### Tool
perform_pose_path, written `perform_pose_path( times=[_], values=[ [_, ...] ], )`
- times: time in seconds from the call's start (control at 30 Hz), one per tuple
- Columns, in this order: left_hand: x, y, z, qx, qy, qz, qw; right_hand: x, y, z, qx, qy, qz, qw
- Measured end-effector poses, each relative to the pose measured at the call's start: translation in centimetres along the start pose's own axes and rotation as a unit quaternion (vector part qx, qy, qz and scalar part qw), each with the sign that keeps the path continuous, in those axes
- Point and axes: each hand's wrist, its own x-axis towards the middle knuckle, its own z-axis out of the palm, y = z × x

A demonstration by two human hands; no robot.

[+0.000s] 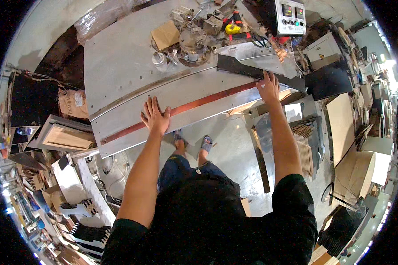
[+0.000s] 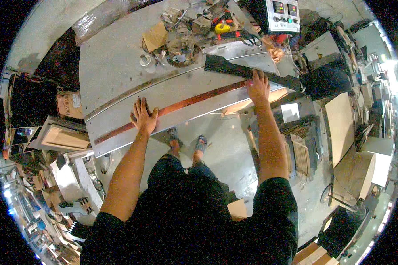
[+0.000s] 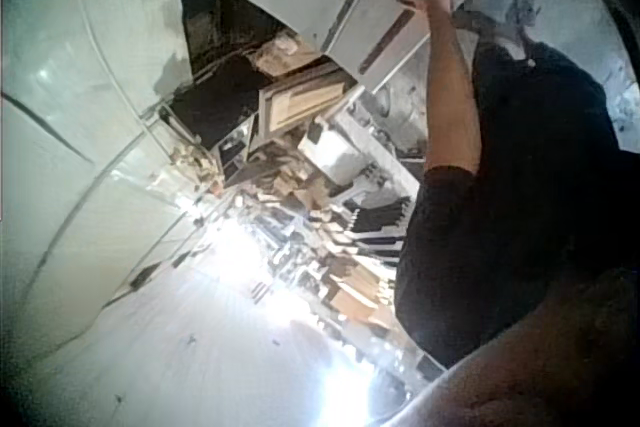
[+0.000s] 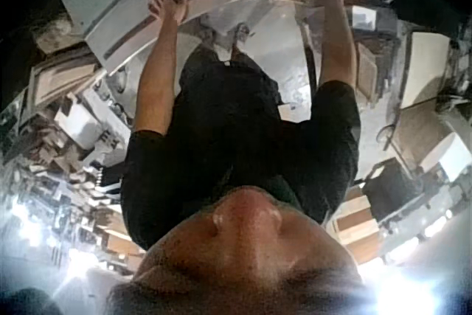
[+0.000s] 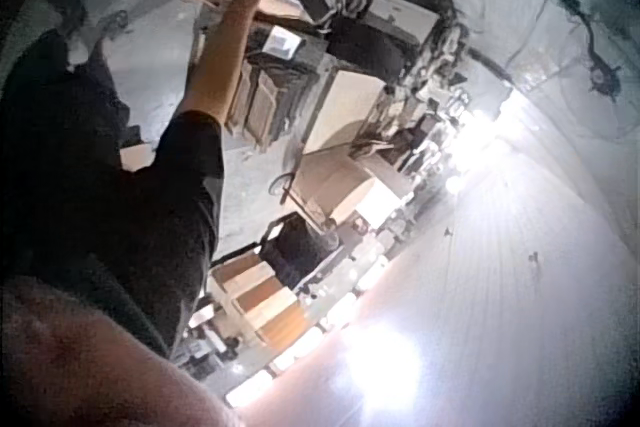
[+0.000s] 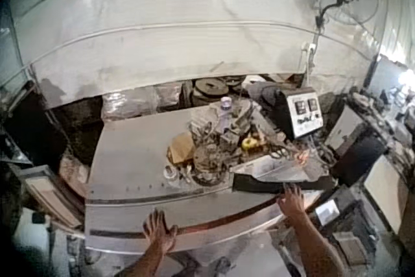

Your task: The person repeatedly picks up dark, elongated parts from a stack and rubs their edges against a cylindrical roller on a workbench. The person handles the parts one at a time, moving them between the stack and the machine to treat the edges.

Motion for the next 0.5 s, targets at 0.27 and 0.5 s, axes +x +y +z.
perform_pose_path(
  times=[0.27, 0.5],
  values=[
    [2.5, -1.9, 3.6, -0.002, 0.0, 0.109, 0.994, 2.6, 1.7, 1.3, 0.002, -0.072, 0.053, 0.996],
    [3.3, -4.2, 4.2, 0.03, -0.001, 0.091, 0.995, 3.8, 0.2, 1.2, -0.001, -0.055, 0.054, 0.997]
  ],
)
